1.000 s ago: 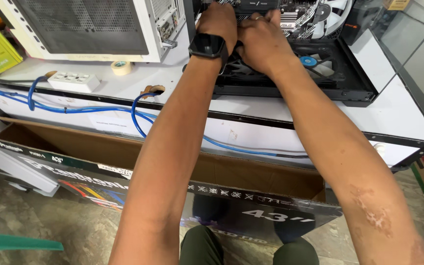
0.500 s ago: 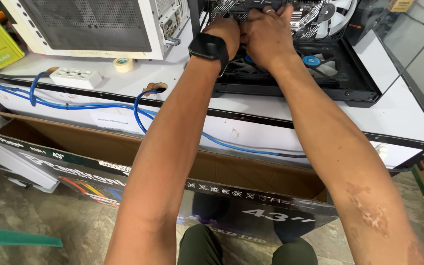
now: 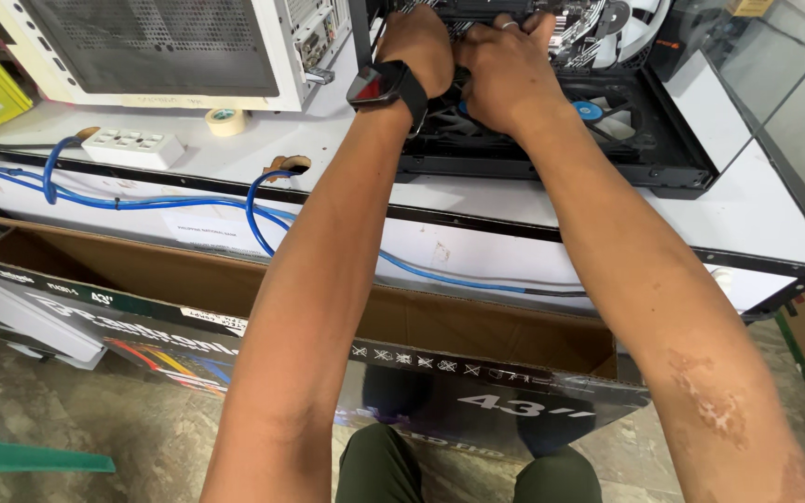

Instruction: The person works inside an open computer case on a workbench, arranging cables and components by hand. They then carry the case to the floor, insert a power supply unit into its rear bay, and use a screwdriver to fasten it before handling loose cables.

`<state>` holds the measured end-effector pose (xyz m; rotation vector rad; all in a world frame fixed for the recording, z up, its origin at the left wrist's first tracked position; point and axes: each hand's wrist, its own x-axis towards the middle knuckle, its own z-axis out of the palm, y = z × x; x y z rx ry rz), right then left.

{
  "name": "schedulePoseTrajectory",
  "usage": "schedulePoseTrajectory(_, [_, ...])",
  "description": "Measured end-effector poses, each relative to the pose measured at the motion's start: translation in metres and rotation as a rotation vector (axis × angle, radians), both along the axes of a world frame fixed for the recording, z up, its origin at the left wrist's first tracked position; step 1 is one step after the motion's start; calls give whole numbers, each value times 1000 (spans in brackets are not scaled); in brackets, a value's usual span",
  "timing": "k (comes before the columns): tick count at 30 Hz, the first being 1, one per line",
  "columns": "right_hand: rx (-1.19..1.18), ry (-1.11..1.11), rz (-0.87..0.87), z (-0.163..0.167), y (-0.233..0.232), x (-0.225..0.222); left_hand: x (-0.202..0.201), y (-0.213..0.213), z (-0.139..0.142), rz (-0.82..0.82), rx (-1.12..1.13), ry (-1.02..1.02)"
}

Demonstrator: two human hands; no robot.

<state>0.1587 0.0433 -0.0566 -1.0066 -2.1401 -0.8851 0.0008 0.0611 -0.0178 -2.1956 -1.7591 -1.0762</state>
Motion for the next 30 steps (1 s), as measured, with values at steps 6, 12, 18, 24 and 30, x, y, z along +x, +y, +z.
schedulePoseTrajectory(6, [-109,-36,-76,3,7,-7,-1,-1,4,-29,-166,157])
schedulePoseTrajectory(12, [-24,-84,-122,2,12,-11,-7,-6,-11,-145,111,94])
schedulePoseTrajectory(18, [-94,-26,-72,3,14,-12,0,0,-18,-58,-20,279])
schedulePoseTrajectory(24, [-96,-37,-35,1,12,-5,-4,-5,-17,-161,241,-146])
schedulePoseTrajectory(30, [-320,140,29,5,8,0,-4,1,-4,-62,-166,121])
